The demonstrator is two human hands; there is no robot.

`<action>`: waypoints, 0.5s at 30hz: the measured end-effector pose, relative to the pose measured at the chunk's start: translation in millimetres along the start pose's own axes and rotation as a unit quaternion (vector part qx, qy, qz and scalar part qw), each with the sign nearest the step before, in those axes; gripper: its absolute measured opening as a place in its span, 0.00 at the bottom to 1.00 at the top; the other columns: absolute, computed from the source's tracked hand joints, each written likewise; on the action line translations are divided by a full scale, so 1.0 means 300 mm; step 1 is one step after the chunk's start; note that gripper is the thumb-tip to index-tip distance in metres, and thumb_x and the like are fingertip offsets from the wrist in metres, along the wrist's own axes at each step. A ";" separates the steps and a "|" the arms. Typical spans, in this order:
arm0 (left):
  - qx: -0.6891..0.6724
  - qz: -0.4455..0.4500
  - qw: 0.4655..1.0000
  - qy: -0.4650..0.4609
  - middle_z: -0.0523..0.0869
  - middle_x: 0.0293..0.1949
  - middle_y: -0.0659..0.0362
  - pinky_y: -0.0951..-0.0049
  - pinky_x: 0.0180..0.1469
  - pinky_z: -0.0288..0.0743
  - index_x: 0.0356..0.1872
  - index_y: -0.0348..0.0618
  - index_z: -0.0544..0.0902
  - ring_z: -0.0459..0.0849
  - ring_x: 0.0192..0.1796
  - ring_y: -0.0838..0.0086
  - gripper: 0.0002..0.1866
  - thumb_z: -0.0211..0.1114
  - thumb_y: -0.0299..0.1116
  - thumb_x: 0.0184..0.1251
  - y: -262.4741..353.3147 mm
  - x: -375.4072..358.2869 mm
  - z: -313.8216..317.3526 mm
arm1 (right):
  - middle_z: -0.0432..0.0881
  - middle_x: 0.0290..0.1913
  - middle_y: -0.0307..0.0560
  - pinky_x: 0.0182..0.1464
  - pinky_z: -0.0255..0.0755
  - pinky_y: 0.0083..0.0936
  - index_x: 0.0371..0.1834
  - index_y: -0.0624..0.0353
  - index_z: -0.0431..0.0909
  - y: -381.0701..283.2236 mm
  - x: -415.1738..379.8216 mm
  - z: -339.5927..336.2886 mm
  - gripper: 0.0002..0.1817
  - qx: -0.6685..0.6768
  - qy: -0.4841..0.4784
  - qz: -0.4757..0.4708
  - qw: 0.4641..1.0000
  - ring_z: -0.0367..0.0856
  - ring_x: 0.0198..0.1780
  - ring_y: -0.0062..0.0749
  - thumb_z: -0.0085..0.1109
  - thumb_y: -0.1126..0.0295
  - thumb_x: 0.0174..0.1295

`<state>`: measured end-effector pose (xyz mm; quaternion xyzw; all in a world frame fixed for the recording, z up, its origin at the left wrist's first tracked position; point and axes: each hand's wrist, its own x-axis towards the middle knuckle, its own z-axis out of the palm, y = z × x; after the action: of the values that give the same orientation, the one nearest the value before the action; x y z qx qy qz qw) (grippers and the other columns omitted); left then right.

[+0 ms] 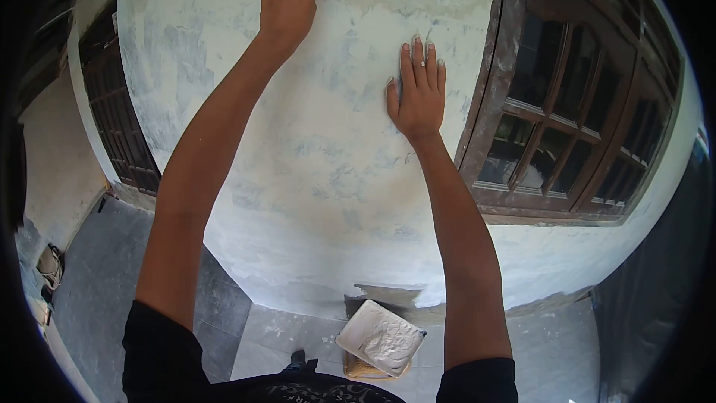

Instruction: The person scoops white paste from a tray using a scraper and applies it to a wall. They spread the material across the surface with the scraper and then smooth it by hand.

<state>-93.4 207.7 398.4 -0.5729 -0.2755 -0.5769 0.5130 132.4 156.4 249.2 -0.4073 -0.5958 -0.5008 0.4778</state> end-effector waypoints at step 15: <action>0.078 0.064 0.990 -0.096 0.83 0.56 0.34 0.72 0.43 0.88 0.57 0.21 0.79 0.84 0.61 0.53 0.31 0.72 0.17 0.46 0.039 -0.186 -0.053 | 0.63 0.78 0.59 0.76 0.50 0.58 0.76 0.60 0.66 -0.007 -0.030 -0.005 0.35 -0.020 -0.018 -0.005 1.000 0.55 0.80 0.60 0.54 0.63 0.64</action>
<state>-99.0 204.8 339.4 -0.6006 -0.3302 -0.4618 0.5631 132.5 154.5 239.9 -0.4227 -0.5960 -0.5081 0.4560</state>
